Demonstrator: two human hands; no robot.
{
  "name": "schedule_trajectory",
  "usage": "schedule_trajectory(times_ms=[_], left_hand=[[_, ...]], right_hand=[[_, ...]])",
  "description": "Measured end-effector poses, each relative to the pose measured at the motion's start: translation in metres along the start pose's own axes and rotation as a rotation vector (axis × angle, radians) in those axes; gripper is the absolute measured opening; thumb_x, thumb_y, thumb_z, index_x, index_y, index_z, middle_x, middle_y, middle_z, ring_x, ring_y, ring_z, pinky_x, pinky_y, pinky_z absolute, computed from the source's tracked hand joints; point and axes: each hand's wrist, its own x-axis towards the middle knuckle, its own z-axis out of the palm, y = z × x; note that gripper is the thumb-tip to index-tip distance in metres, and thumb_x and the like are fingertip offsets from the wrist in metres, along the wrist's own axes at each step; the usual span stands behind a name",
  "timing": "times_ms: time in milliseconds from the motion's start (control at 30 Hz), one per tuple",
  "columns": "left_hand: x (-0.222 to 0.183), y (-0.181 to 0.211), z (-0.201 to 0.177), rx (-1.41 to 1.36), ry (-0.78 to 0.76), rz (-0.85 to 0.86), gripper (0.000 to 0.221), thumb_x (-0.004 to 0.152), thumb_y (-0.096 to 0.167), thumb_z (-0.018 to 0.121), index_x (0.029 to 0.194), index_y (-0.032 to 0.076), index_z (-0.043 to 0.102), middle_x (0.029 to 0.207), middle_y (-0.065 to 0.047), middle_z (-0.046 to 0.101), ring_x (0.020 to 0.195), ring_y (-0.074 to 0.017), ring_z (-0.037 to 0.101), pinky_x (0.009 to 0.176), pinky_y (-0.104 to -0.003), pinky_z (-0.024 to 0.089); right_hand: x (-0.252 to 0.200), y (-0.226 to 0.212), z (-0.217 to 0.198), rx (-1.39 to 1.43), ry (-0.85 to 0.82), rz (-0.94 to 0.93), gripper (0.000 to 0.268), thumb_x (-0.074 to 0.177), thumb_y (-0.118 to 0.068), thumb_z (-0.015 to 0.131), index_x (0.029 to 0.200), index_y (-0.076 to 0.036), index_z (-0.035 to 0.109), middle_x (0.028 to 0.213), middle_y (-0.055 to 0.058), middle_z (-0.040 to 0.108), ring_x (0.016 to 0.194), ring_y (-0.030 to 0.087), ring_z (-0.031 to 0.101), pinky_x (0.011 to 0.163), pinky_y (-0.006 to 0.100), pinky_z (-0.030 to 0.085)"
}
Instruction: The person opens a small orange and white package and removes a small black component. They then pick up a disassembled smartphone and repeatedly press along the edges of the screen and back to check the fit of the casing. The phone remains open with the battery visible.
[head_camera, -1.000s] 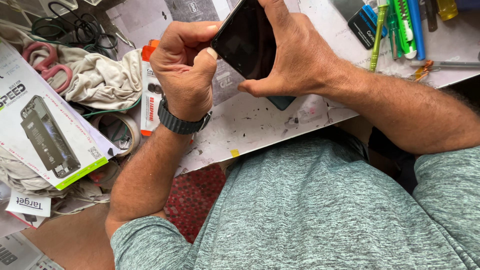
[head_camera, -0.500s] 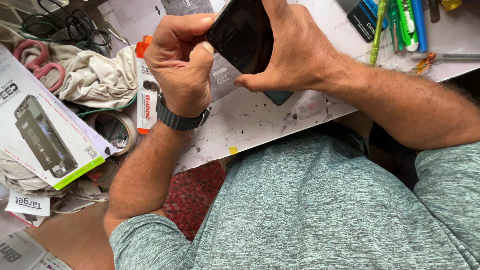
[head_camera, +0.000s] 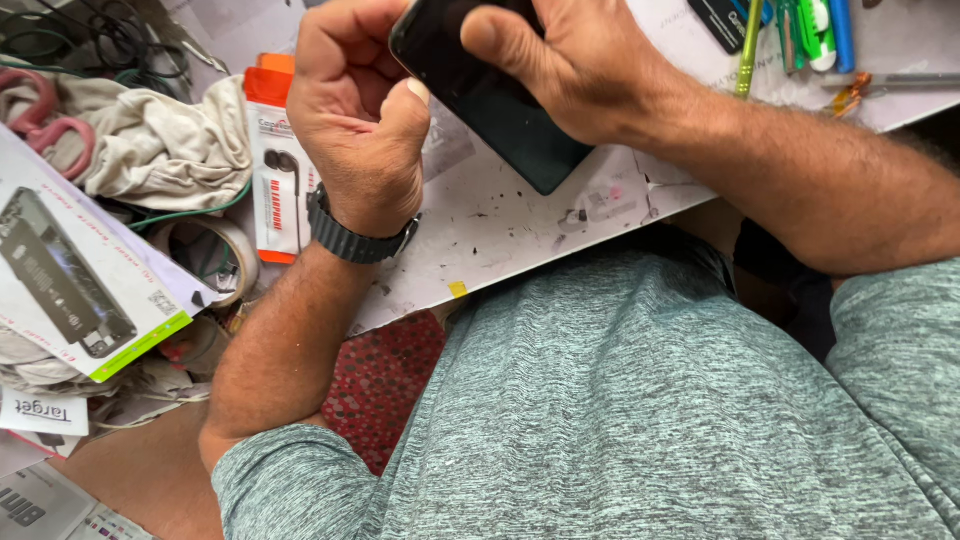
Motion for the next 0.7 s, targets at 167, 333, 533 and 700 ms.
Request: schedule_trajectory(times_ms=[167, 333, 533, 700], left_hand=[[-0.005, -0.005, -0.004, 0.095, -0.079, -0.046, 0.021, 0.106, -0.006, 0.049, 0.124, 0.0, 0.058, 0.109, 0.0, 0.062, 0.094, -0.005, 0.056, 0.091, -0.02, 0.049], [-0.007, -0.015, -0.01, 0.099, -0.094, -0.006, 0.015, 0.108, -0.007, 0.051, 0.119, -0.002, 0.06, 0.103, -0.001, 0.065, 0.09, -0.0065, 0.059, 0.086, -0.02, 0.05], [-0.007, -0.013, -0.007, 0.103, -0.122, 0.009, 0.014, 0.105, -0.009, 0.053, 0.116, -0.003, 0.06, 0.106, -0.003, 0.066, 0.097, -0.0089, 0.064, 0.093, -0.023, 0.055], [-0.007, -0.013, -0.008, 0.109, -0.121, -0.002, 0.017, 0.103, -0.01, 0.051, 0.116, -0.004, 0.06, 0.107, -0.003, 0.066, 0.098, -0.0095, 0.065, 0.094, -0.023, 0.054]], right_hand=[[-0.004, 0.022, 0.006, 0.072, -0.013, -0.022, 0.051, 0.121, -0.048, 0.042, 0.102, -0.005, 0.062, 0.075, 0.0, 0.056, 0.066, 0.007, 0.057, 0.057, 0.019, 0.049], [-0.006, 0.033, 0.008, 0.077, 0.001, -0.056, 0.046, 0.123, -0.04, 0.042, 0.107, -0.004, 0.066, 0.081, 0.0, 0.062, 0.074, 0.007, 0.064, 0.063, 0.02, 0.055], [-0.01, 0.039, 0.007, -0.023, 0.042, -0.122, 0.037, 0.122, -0.03, 0.044, 0.112, -0.002, 0.067, 0.085, 0.003, 0.066, 0.078, 0.009, 0.068, 0.067, 0.023, 0.06], [-0.012, 0.041, 0.008, -0.046, 0.067, -0.093, 0.035, 0.123, -0.027, 0.046, 0.112, -0.002, 0.067, 0.086, 0.004, 0.067, 0.083, 0.012, 0.069, 0.07, 0.024, 0.061]])
